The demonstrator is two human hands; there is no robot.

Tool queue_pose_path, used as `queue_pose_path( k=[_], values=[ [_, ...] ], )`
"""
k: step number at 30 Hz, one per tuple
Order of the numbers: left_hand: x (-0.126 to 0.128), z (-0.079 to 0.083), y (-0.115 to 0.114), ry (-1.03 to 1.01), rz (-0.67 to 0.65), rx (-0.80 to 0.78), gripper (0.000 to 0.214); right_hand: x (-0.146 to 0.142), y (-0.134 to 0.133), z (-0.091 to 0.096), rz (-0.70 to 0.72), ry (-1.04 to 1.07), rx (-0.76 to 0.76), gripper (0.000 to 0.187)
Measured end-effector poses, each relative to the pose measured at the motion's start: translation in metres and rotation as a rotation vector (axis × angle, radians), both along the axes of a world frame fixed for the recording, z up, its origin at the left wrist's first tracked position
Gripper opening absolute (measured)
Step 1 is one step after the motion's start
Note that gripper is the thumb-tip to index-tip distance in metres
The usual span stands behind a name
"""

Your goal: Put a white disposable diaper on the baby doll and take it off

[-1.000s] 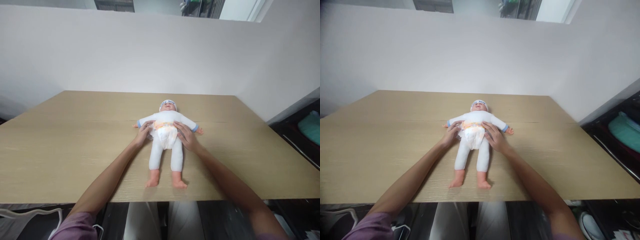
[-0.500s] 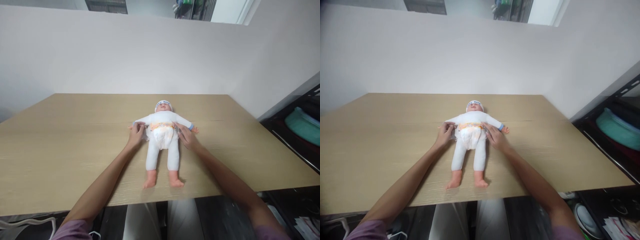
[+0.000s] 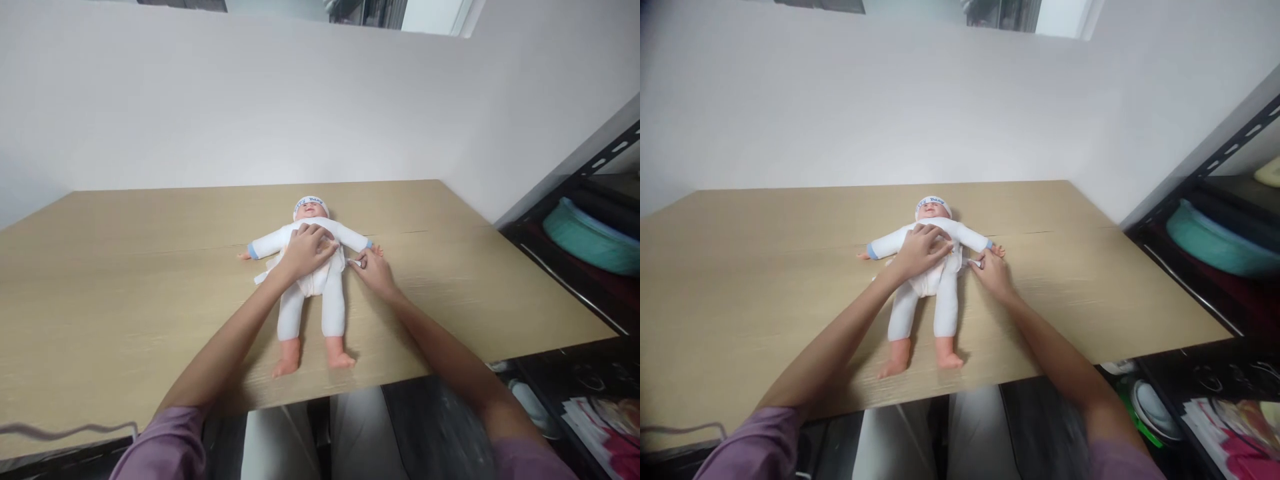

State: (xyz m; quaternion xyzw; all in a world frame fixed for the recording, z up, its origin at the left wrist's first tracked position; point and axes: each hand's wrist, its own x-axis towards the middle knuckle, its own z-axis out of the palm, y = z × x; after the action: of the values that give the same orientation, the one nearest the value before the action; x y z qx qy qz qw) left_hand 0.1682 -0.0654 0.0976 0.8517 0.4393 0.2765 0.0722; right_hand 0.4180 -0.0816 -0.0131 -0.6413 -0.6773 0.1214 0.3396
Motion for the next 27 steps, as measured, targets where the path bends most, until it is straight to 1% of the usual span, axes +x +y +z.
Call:
queue_pose_path(
  k=[2,4,8,13,17,19,21,24,26,27],
  values=[
    [0.009,-0.005,0.001,0.096,0.089,0.002,0.038,0.000,-0.001,0.001,-0.024,0.046,-0.029,0.029],
    [0.013,-0.010,0.001,0.151,0.129,0.019,0.044,0.001,0.000,0.002,-0.023,0.109,-0.050,0.031],
    [0.012,-0.013,0.001,0.171,0.138,0.023,0.050,0.009,0.005,0.010,0.062,0.247,-0.119,0.038],
    [0.012,-0.013,0.001,0.139,0.155,0.005,0.052,0.013,0.006,0.031,0.198,0.362,-0.166,0.048],
    [0.014,-0.016,0.002,0.114,0.142,0.011,0.052,-0.003,0.004,0.053,0.283,0.411,-0.168,0.048],
    [0.014,-0.019,0.003,0.107,0.147,0.024,0.052,-0.016,0.007,0.064,0.321,0.426,-0.172,0.045],
    [0.014,-0.021,0.003,0.096,0.155,0.036,0.051,-0.029,0.016,0.073,0.361,0.417,-0.214,0.044],
    [0.015,-0.024,0.003,0.091,0.156,0.044,0.049,-0.042,0.032,0.078,0.400,0.374,-0.314,0.042],
    [0.016,-0.025,0.003,0.097,0.148,0.041,0.048,-0.047,0.037,0.076,0.399,0.342,-0.333,0.038],
    [0.016,-0.024,0.002,0.098,0.143,0.032,0.048,-0.048,0.037,0.074,0.393,0.338,-0.313,0.037]
  ],
)
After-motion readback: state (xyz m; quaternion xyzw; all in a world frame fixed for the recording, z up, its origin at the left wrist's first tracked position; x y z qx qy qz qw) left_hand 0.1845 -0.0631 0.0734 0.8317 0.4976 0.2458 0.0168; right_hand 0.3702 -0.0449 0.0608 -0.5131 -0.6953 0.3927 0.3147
